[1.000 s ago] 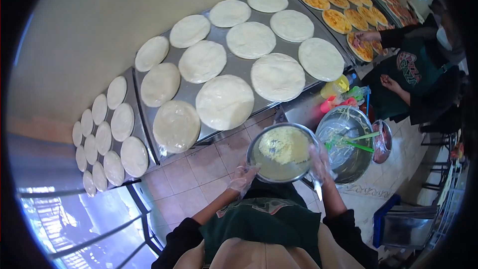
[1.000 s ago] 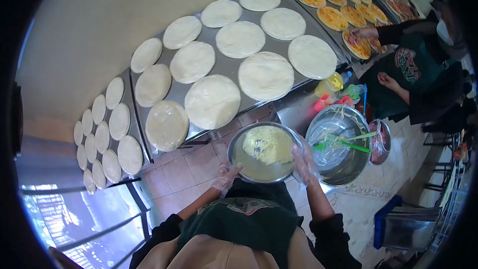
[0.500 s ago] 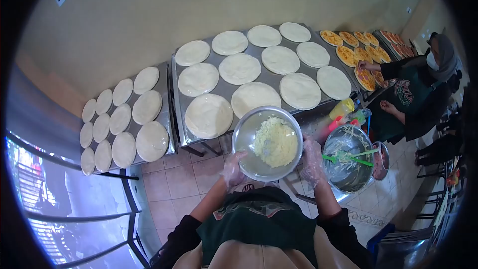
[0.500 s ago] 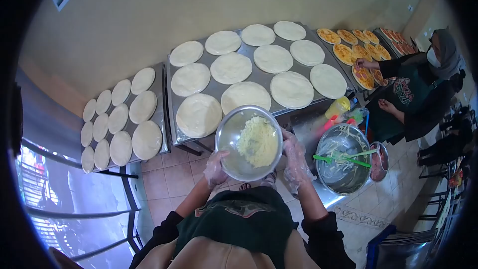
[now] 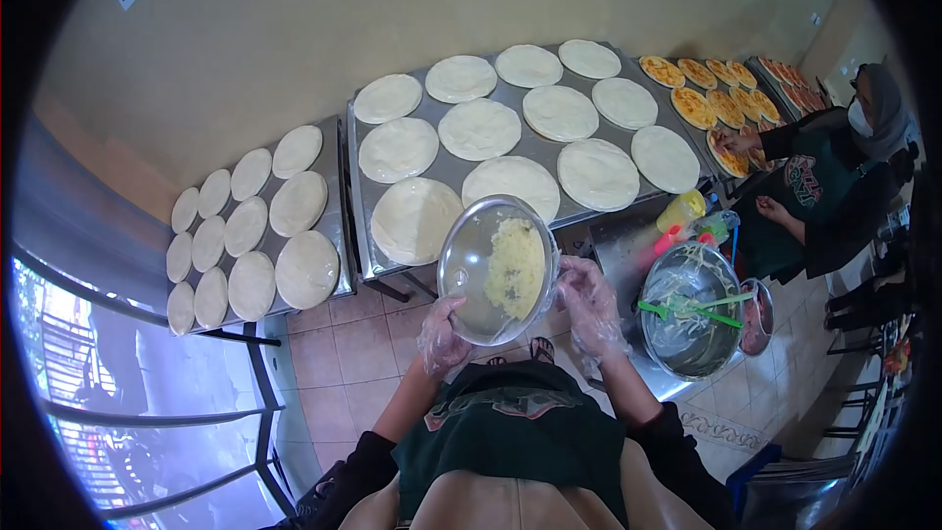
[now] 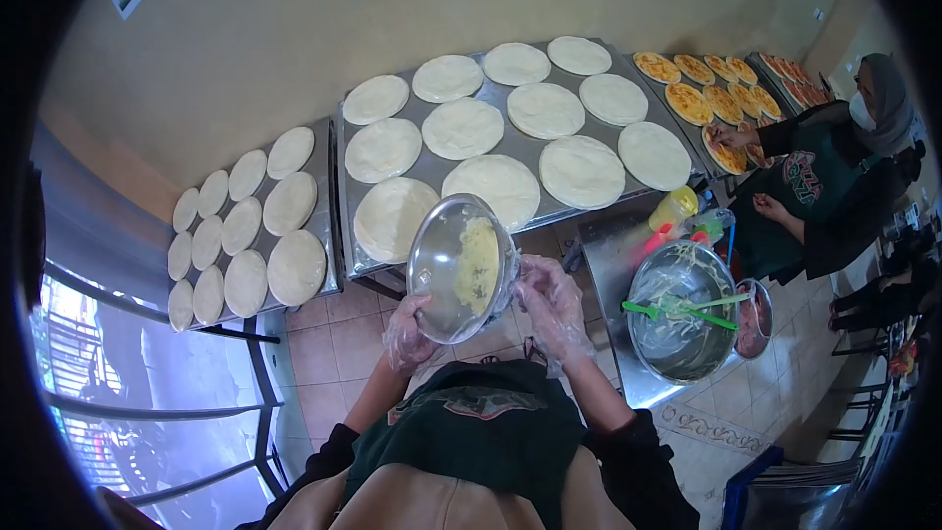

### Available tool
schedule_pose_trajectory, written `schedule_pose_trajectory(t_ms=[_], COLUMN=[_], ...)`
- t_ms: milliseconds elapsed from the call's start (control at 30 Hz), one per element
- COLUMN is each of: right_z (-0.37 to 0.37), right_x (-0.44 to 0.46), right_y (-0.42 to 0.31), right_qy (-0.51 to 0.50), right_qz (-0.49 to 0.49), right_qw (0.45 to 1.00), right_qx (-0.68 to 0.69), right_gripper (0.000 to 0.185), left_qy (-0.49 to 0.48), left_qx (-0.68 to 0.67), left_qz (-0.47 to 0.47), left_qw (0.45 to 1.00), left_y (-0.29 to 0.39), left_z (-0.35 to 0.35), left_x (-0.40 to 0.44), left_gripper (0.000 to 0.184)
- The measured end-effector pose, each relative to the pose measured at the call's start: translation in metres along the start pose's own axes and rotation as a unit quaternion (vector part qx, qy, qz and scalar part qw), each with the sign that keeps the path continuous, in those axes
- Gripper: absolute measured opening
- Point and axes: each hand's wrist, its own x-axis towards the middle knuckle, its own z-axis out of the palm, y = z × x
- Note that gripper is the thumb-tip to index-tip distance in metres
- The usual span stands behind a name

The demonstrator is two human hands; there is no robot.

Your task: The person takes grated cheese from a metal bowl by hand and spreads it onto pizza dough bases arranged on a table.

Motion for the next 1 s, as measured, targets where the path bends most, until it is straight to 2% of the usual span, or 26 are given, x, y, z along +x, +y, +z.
schedule_pose_trajectory(t_ms=[133, 200, 233, 267, 333, 367, 400, 433, 467, 500, 533, 567, 600, 633, 700, 733, 767, 800, 833, 900, 1000], right_z=[-0.009, -0.012, -0.011, -0.009, -0.012, -0.018, -0.022, -0.022, -0.021, -0.020, -0.021, -0.023, -0.025, -0.028, -0.032, -0.028, -0.021, -0.017, -0.017, -0.018, -0.018], right_x=[0.005, 0.007, 0.007, 0.006, 0.006, 0.007, 0.007, 0.006, 0.004, 0.004, 0.004, 0.002, 0.001, 0.001, 0.003, 0.002, 0.000, -0.001, -0.002, -0.002, -0.001], right_y=[0.012, 0.014, 0.011, 0.007, 0.007, 0.009, 0.012, 0.014, 0.015, 0.014, 0.009, 0.001, -0.004, -0.001, 0.004, 0.004, 0.004, 0.003, 0.009, 0.027, 0.035], right_qy=[-0.010, 0.012, 0.011, 0.019, 0.023, -0.016, -0.055, -0.057, -0.040, -0.023, -0.025, -0.040, -0.054, -0.054, -0.034, -0.033, -0.023, -0.013, -0.013, -0.065, -0.072], right_qz=[-0.024, -0.014, -0.015, -0.003, 0.010, 0.016, 0.022, 0.022, 0.041, 0.061, 0.062, 0.080, 0.097, 0.098, 0.123, 0.123, 0.123, 0.123, 0.124, 0.082, 0.048], right_qw=[0.999, 1.000, 1.000, 0.999, 0.997, 0.999, 0.998, 0.998, 0.992, 0.977, 0.977, 0.953, 0.922, 0.922, 0.952, 0.952, 0.969, 0.981, 0.981, 0.992, 0.990], right_qx=[-0.045, 0.023, 0.023, 0.048, 0.074, 0.044, 0.014, 0.014, 0.110, 0.204, 0.204, 0.288, 0.370, 0.370, 0.280, 0.279, 0.214, 0.148, 0.148, 0.064, 0.110], right_gripper=[0.017, 0.008, 0.008, 0.009, 0.011, 0.011, 0.012, 0.012, 0.012, 0.011, 0.011, 0.012, 0.012, 0.012, 0.015, 0.015, 0.015, 0.015, 0.015, 0.016, 0.018], left_qy=[0.015, 0.024, -0.007, -0.035, -0.009, 0.014, 0.016, 0.012, 0.008, 0.010, 0.046, 0.075, 0.076, 0.088, 0.101, 0.084, 0.066, 0.066, 0.065, 0.064, 0.070], left_qx=[0.017, 0.031, 0.340, 0.600, 0.613, 0.626, 0.625, 0.598, 0.569, 0.568, 0.323, 0.044, 0.043, 0.062, 0.080, 0.131, 0.182, 0.180, 0.127, 0.074, 0.077], left_qz=[0.028, 0.041, 0.232, 0.391, 0.384, 0.375, 0.375, 0.362, 0.350, 0.351, 0.226, 0.077, 0.077, 0.085, 0.092, 0.104, 0.116, 0.116, 0.102, 0.089, 0.085], left_qw=[0.999, 0.998, 0.911, 0.697, 0.690, 0.684, 0.684, 0.715, 0.744, 0.744, 0.918, 0.993, 0.993, 0.991, 0.987, 0.982, 0.974, 0.974, 0.985, 0.991, 0.991], left_y=[-0.006, -0.007, -0.008, -0.009, -0.013, -0.015, -0.016, -0.017, -0.017, -0.016, -0.015, -0.015, -0.016, -0.018, -0.020, -0.022, -0.023, -0.022, -0.021, -0.019, -0.020], left_z=[0.003, 0.011, 0.014, 0.015, 0.014, 0.015, 0.017, 0.020, 0.023, 0.024, 0.026, 0.027, 0.027, 0.027, 0.023, 0.017, 0.013, 0.018, 0.024, 0.031, 0.032], left_x=[0.000, -0.007, -0.014, -0.017, -0.018, -0.018, -0.019, -0.020, -0.019, -0.017, -0.014, -0.012, -0.011, -0.010, -0.010, -0.009, -0.008, -0.010, -0.014, -0.018, -0.019], left_gripper=[0.038, 0.037, 0.036, 0.035, 0.035, 0.034, 0.034, 0.035, 0.035, 0.035, 0.035, 0.035, 0.035, 0.033, 0.032, 0.033, 0.034, 0.034, 0.034, 0.034, 0.035])
